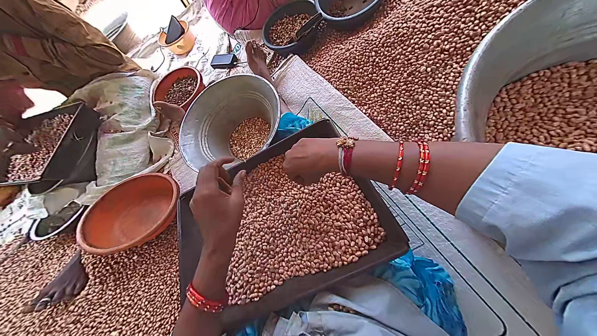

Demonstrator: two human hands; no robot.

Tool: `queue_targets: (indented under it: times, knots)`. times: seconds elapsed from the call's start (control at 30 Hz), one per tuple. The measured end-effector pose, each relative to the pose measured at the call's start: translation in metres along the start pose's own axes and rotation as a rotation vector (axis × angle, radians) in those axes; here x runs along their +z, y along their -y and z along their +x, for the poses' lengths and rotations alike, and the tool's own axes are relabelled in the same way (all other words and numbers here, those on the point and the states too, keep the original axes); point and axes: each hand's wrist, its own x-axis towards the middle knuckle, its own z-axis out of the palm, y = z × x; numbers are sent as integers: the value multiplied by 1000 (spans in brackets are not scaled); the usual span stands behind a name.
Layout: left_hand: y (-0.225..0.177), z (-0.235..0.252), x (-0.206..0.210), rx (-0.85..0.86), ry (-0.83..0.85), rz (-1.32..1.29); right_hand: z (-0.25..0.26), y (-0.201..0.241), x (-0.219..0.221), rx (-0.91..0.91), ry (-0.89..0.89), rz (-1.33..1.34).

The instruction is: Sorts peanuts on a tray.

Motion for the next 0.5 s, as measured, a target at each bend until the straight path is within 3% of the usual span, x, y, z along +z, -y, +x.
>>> queue_targets:
  times: [0.07,0.2,0.33,0.43,0.5]
  knots:
    - [1,0,-5,17,33,-3,4,1,10,-42,-32,-18]
    - [-14,-29,22,167,377,-11,12,3,18,-50,-22,-59]
    - [-22,-44,43,179,488,33,12,6,23,-22,-7,-63]
    - [-18,-36,36,142,504,16,15,8,26,-24,2,-81]
    - [-7,-26,22,83,312,-36,16,9,26,-24,21,-80]
